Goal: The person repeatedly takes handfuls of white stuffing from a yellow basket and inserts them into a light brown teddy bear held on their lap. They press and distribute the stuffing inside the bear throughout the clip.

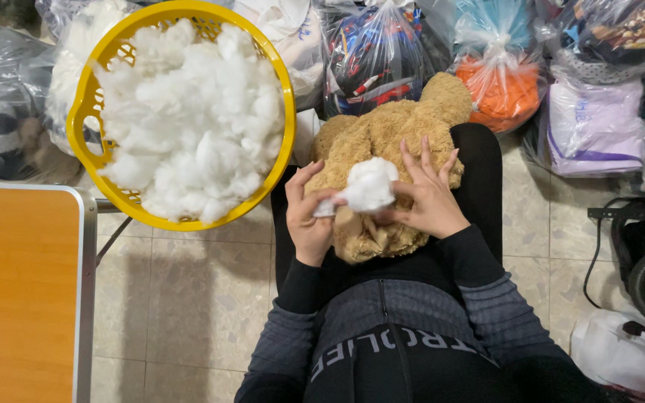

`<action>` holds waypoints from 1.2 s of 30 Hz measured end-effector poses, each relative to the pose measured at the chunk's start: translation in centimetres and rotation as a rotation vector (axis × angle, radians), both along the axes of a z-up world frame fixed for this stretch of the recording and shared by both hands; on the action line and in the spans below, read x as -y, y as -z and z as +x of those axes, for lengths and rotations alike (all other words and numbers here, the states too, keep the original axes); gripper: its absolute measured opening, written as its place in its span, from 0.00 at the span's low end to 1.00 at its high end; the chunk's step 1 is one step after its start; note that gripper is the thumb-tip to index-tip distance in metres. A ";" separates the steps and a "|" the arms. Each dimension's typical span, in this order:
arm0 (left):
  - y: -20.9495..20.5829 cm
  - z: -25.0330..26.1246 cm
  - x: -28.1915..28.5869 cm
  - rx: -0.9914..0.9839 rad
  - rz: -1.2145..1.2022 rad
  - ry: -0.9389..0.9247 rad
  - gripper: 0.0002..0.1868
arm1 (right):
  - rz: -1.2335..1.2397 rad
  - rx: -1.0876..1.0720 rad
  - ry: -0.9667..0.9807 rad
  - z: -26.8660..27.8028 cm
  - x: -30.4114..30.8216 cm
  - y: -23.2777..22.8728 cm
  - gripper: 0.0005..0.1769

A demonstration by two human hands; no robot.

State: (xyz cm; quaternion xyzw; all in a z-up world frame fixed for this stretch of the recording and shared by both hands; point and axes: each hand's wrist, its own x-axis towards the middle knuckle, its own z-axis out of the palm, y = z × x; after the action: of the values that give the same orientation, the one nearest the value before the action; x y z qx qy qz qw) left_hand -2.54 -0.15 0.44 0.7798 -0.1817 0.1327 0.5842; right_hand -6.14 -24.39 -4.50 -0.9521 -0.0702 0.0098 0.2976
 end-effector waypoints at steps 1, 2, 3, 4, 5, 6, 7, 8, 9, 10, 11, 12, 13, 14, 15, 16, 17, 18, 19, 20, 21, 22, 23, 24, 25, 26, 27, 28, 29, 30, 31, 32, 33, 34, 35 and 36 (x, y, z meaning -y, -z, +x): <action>-0.1 0.0 0.0 -0.048 -0.050 -0.013 0.06 | 0.010 0.017 -0.005 0.0 -0.1 0.0 0.25; -0.2 0.0 0.0 -0.096 -0.100 -0.027 0.06 | 0.021 0.035 -0.010 0.0 -0.1 0.0 0.27; -0.2 0.2 -0.1 -0.080 -0.128 -0.023 0.07 | 0.030 0.053 -0.013 0.1 -0.1 0.0 0.29; -0.2 0.2 -0.1 -0.064 -0.155 -0.020 0.07 | 0.029 0.054 -0.017 0.3 -0.1 -0.1 0.30; 0.0 0.4 -0.2 -0.047 -0.182 -0.014 0.07 | 0.027 0.055 -0.019 0.4 -0.1 -0.1 0.31; 0.2 0.5 -0.5 -0.052 -0.216 -0.029 0.06 | 0.026 0.057 -0.021 0.5 -0.2 -0.1 0.32; 0.5 0.6 -0.8 -0.056 -0.248 -0.045 0.05 | 0.024 0.068 -0.023 0.4 -0.2 0.0 0.33; 0.8 0.7 -1.2 -0.061 -0.280 -0.062 0.04 | 0.022 0.078 -0.025 0.2 -0.2 0.0 0.34; 1.2 1.0 -1.6 -0.042 -0.291 -0.075 0.04 | 0.021 0.090 -0.030 0.2 -0.2 0.1 0.35; 1.7 1.4 -2.1 -0.023 -0.302 -0.088 0.04 | 0.023 0.096 -0.022 0.1 -0.2 0.2 0.35; 2.1 1.8 -2.7 0.000 -0.313 -0.107 0.04 | 0.026 0.106 -0.021 0.1 -0.2 0.2 0.35; 2.5 2.3 -3.2 -0.129 -0.379 -0.125 0.06 | 0.030 0.116 -0.020 0.1 -0.2 0.3 0.35; 2.9 2.9 -3.5 -0.256 -0.446 -0.144 0.08 | 0.021 0.121 -0.023 0.1 -0.2 0.3 0.35; 3.2 3.5 -4.0 -0.382 -0.514 -0.160 0.10 | 0.012 0.125 -0.026 0.2 -0.2 0.3 0.35; 3.4 4.3 -4.6 -0.399 -0.503 -0.169 0.08 | 0.002 0.129 -0.029 0.1 -0.2 0.4 0.35; 3.5 5.4 -5.2 -0.415 -0.493 -0.179 0.08 | 0.007 0.122 -0.030 0.2 -0.2 0.5 0.34; 3.5 6.7 -5.8 -0.435 -0.482 -0.185 0.10 | 0.012 0.112 -0.028 0.2 -0.1 0.6 0.34; 3.5 7.9 -6.3 -0.448 -0.494 -0.233 0.10 | 0.016 0.102 -0.025 0.1 -0.1 0.7 0.34; 3.3 9.5 -7.0 -0.461 -0.507 -0.278 0.11 | 0.011 0.106 -0.025 0.2 -0.1 0.7 0.34; 3.0 11.3 -7.6 -0.473 -0.520 -0.324 0.12 | 0.006 0.110 -0.024 0.1 0.0 0.8 0.33; 2.6 13.6 -8.3 -0.453 -0.556 -0.339 0.15 | 0.000 0.114 -0.023 0.1 0.0 0.8 0.33; 2.2 15.8 -8.9 -0.432 -0.592 -0.355 0.17 | 0.001 0.114 -0.023 0.1 0.0 0.9 0.33; 1.9 17.8 -9.5 -0.414 -0.651 -0.354 0.20 | 0.001 0.114 -0.024 0.2 0.0 0.9 0.33; 1.6 19.7 -10.1 -0.396 -0.710 -0.352 0.24 | 0.000 0.114 -0.025 0.2 -0.1 0.9 0.33; 1.3 21.4 -10.7 -0.430 -0.767 -0.336 0.27 | 0.000 0.118 -0.023 0.2 -0.1 0.9 0.33; 1.0 22.9 -11.4 -0.464 -0.824 -0.319 0.30 | -0.001 0.122 -0.021 0.3 -0.1 0.8 0.33; 1.0 23.9 -11.8 -0.498 -0.879 -0.299 0.33 | 0.000 0.126 -0.017 0.3 -0.2 0.8 0.33; 1.2 24.3 -11.9 -0.474 -0.877 -0.320 0.34 | -0.003 0.129 -0.017 0.4 -0.2 0.7 0.34; 1.5 24.5 -11.8 -0.454 -0.871 -0.339 0.36 | -0.004 0.128 -0.012 0.2 -0.4 0.6 0.34; 1.7 24.5 -11.6 -0.434 -0.866 -0.358 0.37 | -0.005 0.127 -0.008 0.3 -0.4 0.5 0.34; 2.2 24.1 -11.1 -0.369 -0.820 -0.379 0.38 | -0.001 0.142 -0.009 0.4 -0.4 0.5 0.34; 2.7 23.3 -10.3 -0.303 -0.773 -0.398 0.38 | 0.003 0.156 -0.009 0.7 -0.3 0.4 0.34; 3.3 22.1 -9.6 -0.245 -0.723 -0.421 0.39 | 0.009 0.162 -0.011 0.6 -0.4 0.4 0.33; 3.8 20.8 -8.8 -0.179 -0.629 -0.413 0.36 | 0.018 0.165 -0.007 0.7 -0.4 0.3 0.33; 4.3 19.1 -7.8 -0.119 -0.535 -0.407 0.33 | 0.027 0.162 -0.002 0.7 -0.4 0.3 0.32; 4.6 17.3 -6.9 -0.060 -0.439 -0.400 0.31 | 0.036 0.158 0.002 0.7 -0.4 0.3 0.31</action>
State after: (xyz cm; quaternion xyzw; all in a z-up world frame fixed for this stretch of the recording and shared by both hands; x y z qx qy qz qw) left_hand 14.79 6.71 -4.20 0.6585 0.0258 0.2582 0.7064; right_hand -5.43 -23.97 -4.79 -0.9445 -0.0926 -0.0670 0.3080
